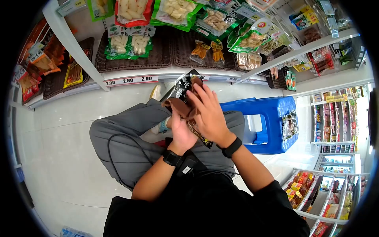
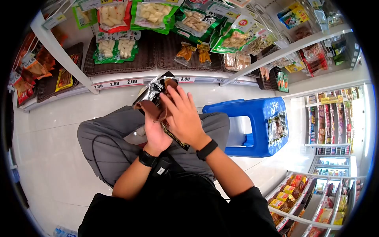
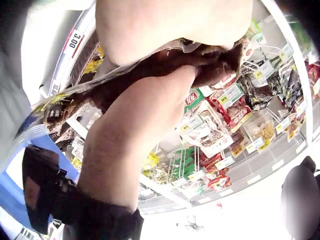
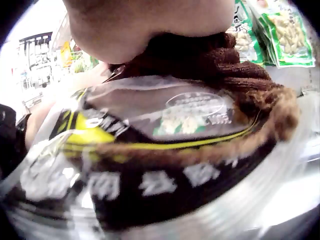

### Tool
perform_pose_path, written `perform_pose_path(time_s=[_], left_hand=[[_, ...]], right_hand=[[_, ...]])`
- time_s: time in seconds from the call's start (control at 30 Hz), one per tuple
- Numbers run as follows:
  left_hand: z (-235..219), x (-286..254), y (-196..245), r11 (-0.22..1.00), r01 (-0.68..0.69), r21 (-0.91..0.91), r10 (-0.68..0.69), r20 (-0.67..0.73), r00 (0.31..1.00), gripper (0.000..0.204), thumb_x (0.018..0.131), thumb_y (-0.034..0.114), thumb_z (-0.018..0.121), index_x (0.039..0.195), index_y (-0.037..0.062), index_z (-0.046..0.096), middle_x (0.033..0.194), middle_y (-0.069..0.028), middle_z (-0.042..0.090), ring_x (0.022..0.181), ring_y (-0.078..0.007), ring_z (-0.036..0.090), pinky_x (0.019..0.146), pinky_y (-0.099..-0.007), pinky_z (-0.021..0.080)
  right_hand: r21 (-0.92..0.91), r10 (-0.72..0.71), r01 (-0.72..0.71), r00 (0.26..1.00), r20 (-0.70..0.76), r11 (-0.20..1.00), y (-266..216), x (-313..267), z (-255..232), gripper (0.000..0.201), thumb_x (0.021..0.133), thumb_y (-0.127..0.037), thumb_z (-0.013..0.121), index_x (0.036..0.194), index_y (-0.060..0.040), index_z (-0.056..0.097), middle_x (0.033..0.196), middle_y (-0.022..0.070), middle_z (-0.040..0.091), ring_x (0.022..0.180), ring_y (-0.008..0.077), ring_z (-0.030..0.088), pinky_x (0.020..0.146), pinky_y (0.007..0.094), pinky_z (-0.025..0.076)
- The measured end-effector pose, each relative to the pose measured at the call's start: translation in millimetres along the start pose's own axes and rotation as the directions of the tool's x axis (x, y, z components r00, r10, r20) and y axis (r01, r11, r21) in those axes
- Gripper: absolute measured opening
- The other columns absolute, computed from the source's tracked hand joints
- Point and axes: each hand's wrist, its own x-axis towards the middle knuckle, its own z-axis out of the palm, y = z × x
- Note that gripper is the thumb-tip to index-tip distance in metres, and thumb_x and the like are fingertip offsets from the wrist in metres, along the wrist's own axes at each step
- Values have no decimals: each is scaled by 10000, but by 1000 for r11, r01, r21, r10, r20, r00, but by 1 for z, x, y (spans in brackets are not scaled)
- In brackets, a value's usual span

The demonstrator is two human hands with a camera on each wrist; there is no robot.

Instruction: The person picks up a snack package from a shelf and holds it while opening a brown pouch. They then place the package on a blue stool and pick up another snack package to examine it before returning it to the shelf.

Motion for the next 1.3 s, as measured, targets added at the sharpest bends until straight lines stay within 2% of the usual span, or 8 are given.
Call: perform_pose_path(time_s=[0.4, 0.5, 0.73, 0.87, 0.97, 1.07, 1.2, 1.3], left_hand=[[-8, 0, -5, 982, 189, -25, -186, 90, 978, 806, 966, 623, 287, 1428, -37, 315, 1445, -142, 409, 1326, -273, 401, 1114, -411, 297], [-17, 3, -4, 963, 257, -86, -243, 148, 959, 810, 960, 630, 292, 1413, -40, 334, 1421, -160, 435, 1308, -292, 427, 1105, -431, 320], [-14, 10, -3, 902, 406, -147, -371, 218, 903, 765, 965, 619, 306, 1367, -24, 408, 1368, -165, 492, 1243, -294, 500, 1063, -433, 393], [-7, 14, -2, 879, 461, 121, -465, 14, 885, 549, 1011, 442, 392, 1325, -2, 468, 1314, -142, 549, 1188, -270, 551, 1025, -418, 430], [-6, 16, -2, 892, 365, 267, -352, -96, 931, 400, 1003, 263, 490, 1323, 23, 467, 1277, -95, 571, 1140, -182, 566, 990, -363, 442], [-9, 16, -9, 786, 201, 585, -54, -258, 965, 762, 905, 285, 660, 1461, -7, 228, 1410, -153, 399, 1264, -211, 428, 1036, -327, 360], [9, 11, -29, 562, -140, 815, 200, 30, 979, 1017, 892, 235, 669, 1489, 4, -122, 1540, -201, 70, 1401, -284, 181, 1127, -362, 201], [3, 12, -25, 600, -134, 789, 275, -46, 960, 977, 936, 287, 613, 1493, 20, -144, 1543, -173, 85, 1400, -250, 190, 1137, -344, 178]], right_hand=[[494, 455, -320, 872, -179, 808, 53, -4, 10, 373, 892, -121, 553, 1252, -32, 515, 1097, 201, 627, 996, 344, 620, 869, 376, 480], [634, 499, -409, 865, 43, 656, 59, -11, 0, 365, 888, -150, 638, 1202, 1, 531, 1039, 163, 651, 919, 181, 619, 824, 306, 480], [727, 415, -536, 832, 368, 429, 67, -44, -51, 351, 820, -15, 687, 1150, 2, 565, 1038, 45, 647, 963, 102, 589, 861, 271, 475], [775, 472, -501, 829, 301, 385, 74, -61, -49, 319, 820, 34, 647, 1128, 4, 570, 1026, 21, 633, 963, 81, 577, 849, 250, 470], [773, 539, -479, 815, 214, 417, 73, -62, -50, 257, 832, 49, 602, 1087, 18, 587, 956, 9, 643, 906, 74, 580, 789, 242, 469], [700, 591, -441, 806, 33, 562, 75, -59, -41, 234, 825, 33, 598, 1059, 19, 599, 856, 38, 658, 817, 88, 603, 720, 249, 473], [484, 520, -380, 832, -194, 788, 51, -47, -35, 242, 797, 12, 609, 1038, -3, 608, 750, 146, 641, 673, 198, 652, 628, 278, 481], [536, 512, -398, 856, -76, 744, 31, -40, -39, 258, 796, 16, 612, 1053, -1, 615, 814, 183, 655, 727, 245, 681, 653, 286, 497]])
